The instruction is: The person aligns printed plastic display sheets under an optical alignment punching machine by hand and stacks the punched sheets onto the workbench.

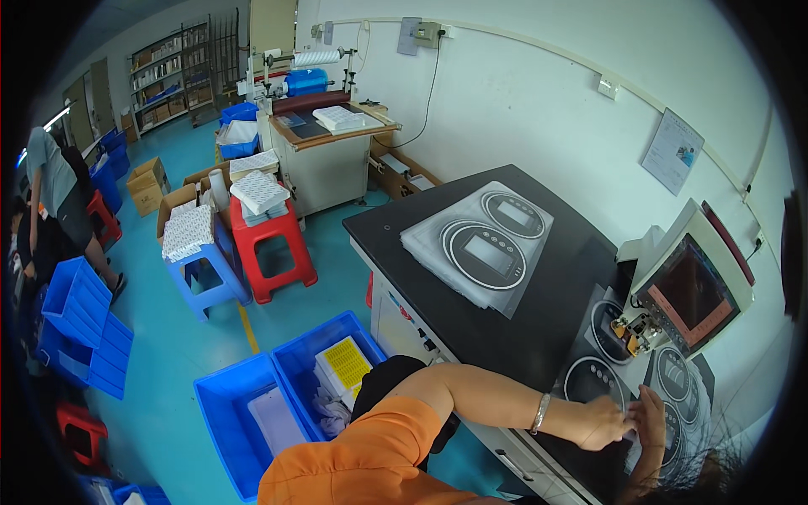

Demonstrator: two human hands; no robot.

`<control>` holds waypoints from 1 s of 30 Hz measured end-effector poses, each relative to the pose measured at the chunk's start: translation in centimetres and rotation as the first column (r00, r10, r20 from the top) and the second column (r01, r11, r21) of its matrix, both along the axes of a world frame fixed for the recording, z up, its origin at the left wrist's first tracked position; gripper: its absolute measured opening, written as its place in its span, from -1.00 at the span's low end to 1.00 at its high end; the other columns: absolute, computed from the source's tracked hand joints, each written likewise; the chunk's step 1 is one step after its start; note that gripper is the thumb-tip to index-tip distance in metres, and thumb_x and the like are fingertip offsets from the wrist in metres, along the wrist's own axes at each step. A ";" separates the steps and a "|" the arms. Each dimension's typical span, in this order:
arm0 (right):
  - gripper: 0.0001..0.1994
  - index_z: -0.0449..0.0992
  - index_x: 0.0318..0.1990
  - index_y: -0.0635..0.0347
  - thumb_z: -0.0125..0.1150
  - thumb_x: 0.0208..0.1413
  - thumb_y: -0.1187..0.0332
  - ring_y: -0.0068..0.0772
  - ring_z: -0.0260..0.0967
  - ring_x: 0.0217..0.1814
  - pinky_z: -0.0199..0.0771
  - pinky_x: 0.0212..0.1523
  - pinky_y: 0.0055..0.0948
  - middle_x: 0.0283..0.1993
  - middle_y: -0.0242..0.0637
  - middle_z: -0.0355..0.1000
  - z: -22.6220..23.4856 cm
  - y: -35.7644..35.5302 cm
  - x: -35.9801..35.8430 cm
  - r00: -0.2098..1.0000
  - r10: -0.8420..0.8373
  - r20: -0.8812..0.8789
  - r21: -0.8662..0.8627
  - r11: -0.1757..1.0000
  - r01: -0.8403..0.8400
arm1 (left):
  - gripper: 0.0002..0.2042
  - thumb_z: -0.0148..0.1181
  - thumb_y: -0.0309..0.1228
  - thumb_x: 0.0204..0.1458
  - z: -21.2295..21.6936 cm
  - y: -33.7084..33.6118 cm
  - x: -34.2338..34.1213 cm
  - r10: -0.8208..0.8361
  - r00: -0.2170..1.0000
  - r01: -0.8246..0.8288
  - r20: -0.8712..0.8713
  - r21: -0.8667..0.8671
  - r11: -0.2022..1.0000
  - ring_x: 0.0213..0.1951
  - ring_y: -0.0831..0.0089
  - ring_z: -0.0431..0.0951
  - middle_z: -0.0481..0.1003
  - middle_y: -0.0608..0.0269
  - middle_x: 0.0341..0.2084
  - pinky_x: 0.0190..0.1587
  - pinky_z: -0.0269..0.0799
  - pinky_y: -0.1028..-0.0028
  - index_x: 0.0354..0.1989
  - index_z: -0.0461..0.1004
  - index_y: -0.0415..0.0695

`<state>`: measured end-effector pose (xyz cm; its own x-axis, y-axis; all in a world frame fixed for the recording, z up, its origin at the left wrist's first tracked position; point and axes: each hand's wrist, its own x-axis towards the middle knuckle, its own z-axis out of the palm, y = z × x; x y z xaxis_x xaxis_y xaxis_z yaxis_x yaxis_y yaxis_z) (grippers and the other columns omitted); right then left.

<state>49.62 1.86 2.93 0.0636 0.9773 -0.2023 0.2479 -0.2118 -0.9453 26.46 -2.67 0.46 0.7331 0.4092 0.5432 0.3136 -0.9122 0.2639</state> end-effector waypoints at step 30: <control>-0.61 0.57 -0.01 0.39 0.32 -0.03 0.42 -0.47 0.45 -0.68 0.45 -0.64 -0.45 -0.62 -0.23 0.47 1.7 -3.1 1.5 0.813 -0.157 0.561 0.247 0.969 0.017 | -0.58 0.27 -0.10 0.09 0.6 2.2 -2.4 0.373 0.914 -0.339 -0.156 0.210 0.917 -0.11 0.17 0.58 0.55 0.11 -0.23 0.05 0.41 0.11 -0.04 0.57 -0.19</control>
<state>51.12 -1.23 4.64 0.1862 0.9756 0.1166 0.7482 -0.0638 -0.6604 24.09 -0.46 1.09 0.6521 0.5736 0.4958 0.6542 -0.7562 0.0144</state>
